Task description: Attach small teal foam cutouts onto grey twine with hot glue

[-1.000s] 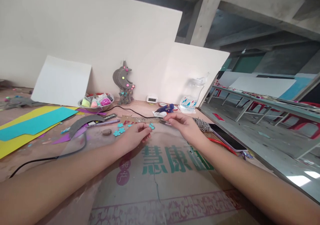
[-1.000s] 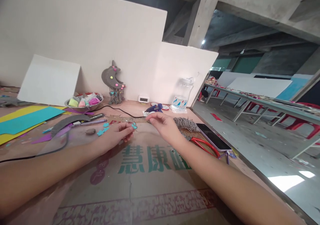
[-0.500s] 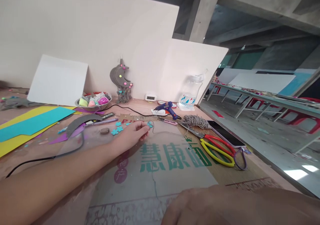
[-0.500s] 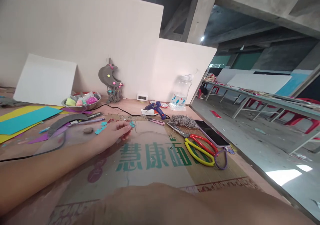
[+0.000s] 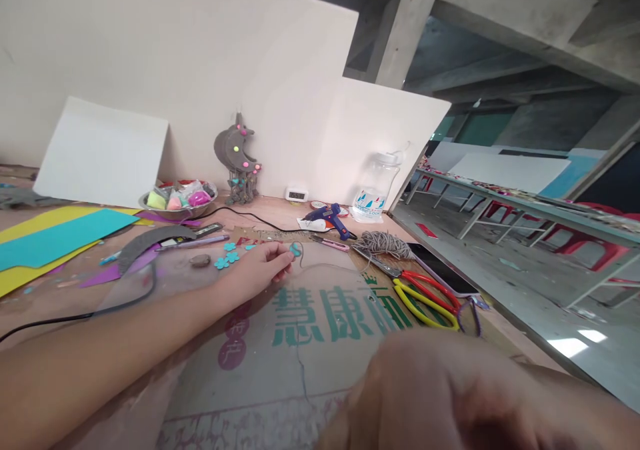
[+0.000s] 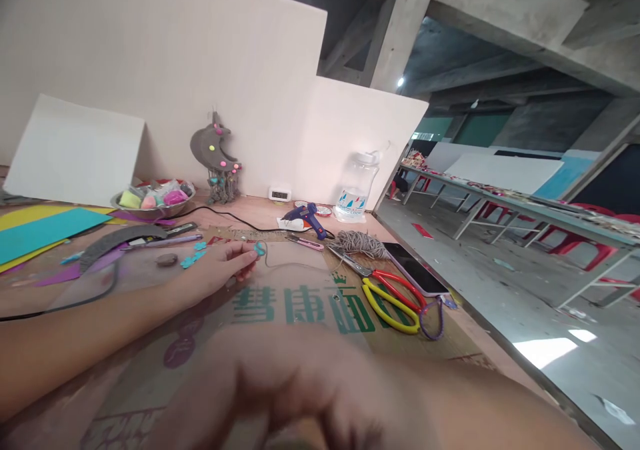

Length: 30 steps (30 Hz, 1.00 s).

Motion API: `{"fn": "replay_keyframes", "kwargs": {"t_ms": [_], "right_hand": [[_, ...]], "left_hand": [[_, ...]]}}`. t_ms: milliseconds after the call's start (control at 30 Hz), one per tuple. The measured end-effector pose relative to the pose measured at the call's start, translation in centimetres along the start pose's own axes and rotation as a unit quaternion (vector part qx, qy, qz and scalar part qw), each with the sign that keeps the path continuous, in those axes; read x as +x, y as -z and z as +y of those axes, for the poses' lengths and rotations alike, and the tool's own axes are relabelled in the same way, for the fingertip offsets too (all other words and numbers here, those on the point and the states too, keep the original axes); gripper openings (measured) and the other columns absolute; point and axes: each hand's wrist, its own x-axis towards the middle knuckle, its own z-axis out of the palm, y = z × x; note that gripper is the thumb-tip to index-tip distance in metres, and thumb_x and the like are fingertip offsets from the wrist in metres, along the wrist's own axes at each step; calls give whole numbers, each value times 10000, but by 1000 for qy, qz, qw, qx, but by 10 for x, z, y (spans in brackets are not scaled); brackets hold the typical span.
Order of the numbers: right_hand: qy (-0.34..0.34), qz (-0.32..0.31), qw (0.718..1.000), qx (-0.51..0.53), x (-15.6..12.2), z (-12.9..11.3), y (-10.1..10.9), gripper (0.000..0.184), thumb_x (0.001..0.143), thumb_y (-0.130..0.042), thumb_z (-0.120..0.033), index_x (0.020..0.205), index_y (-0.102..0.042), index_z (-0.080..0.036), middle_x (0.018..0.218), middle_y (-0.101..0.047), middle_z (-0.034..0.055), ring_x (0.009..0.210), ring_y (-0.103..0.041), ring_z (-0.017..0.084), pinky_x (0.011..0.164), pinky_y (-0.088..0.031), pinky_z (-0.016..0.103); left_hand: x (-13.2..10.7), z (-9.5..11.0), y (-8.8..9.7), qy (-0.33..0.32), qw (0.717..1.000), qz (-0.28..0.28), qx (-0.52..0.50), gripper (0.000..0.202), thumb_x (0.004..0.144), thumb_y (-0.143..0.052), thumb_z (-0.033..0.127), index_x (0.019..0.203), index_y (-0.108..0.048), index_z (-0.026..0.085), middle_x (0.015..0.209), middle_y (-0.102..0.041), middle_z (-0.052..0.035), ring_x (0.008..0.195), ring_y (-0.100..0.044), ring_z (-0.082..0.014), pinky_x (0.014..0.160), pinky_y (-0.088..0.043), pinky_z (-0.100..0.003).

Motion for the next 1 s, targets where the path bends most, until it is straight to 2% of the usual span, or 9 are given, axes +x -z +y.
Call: {"fn": "replay_keyframes", "kwargs": {"t_ms": [100,167,233,300,367,500,667,800,1000], "right_hand": [[4,93,996,-1,30,11,19,158,853,-519,-430,842,-555,-276,672,-663,-4,642,-633,158,720,-496,324],[11,225,971,-76,40,39,40,175,842,-550,-416,817,-554,-243,603,-591,-17,618,-585,146,676,-473,298],[-20,288,942,-173,46,74,62,258,844,-539,-434,724,-548,-206,533,-501,-29,548,-505,124,609,-435,274],[-56,290,928,-227,51,108,77,324,851,-504,-461,693,-553,-183,569,-519,-13,573,-502,126,619,-429,278],[-79,273,931,-231,54,132,82,293,828,-540,-455,858,-606,-171,793,-637,37,751,-580,161,716,-455,301],[-108,227,951,-180,58,148,69,345,812,-574,-399,1079,-591,-180,1057,-655,79,968,-595,198,876,-448,365],[-101,212,956,-178,62,146,57,190,800,-581,-342,850,-647,-171,849,-672,34,813,-591,169,792,-457,319],[-111,213,960,-142,59,152,61,214,813,-571,-364,760,-622,-163,737,-621,8,679,-536,131,686,-432,276],[-85,231,962,-115,57,151,63,245,869,-503,-371,764,-569,-160,717,-595,9,681,-527,128,698,-406,273]], "left_hand": [[-2,6,-1,-1,1000,4,-4,266,813,-490,415,728,-531,165,605,-521,18,546,-462,-108,531,-365,-237],[-4,9,-1,-1,1000,4,3,277,810,-485,421,707,-522,167,591,-510,24,541,-460,-107,530,-365,-234],[-5,11,-1,1,1000,8,9,290,807,-482,434,692,-512,169,581,-493,32,538,-458,-108,532,-366,-232],[-5,11,-1,1,1000,13,11,289,803,-482,439,699,-515,172,590,-497,33,544,-468,-112,538,-372,-233],[-5,9,-1,4,1000,12,12,290,807,-473,446,714,-523,175,612,-517,26,554,-482,-117,544,-380,-235],[-4,5,0,4,1000,2,9,291,810,-472,464,755,-530,185,667,-566,16,567,-498,-117,552,-396,-235],[-5,7,1,-10,999,-12,47,280,809,-484,447,732,-529,182,648,-561,18,565,-490,-115,539,-383,-227],[-8,10,2,-27,992,-23,118,294,816,-478,424,676,-553,177,607,-554,17,554,-471,-117,515,-355,-223],[-8,12,2,-44,995,-68,61,236,823,-484,379,887,-621,197,725,-599,17,607,-517,-116,549,-394,-218]]}}
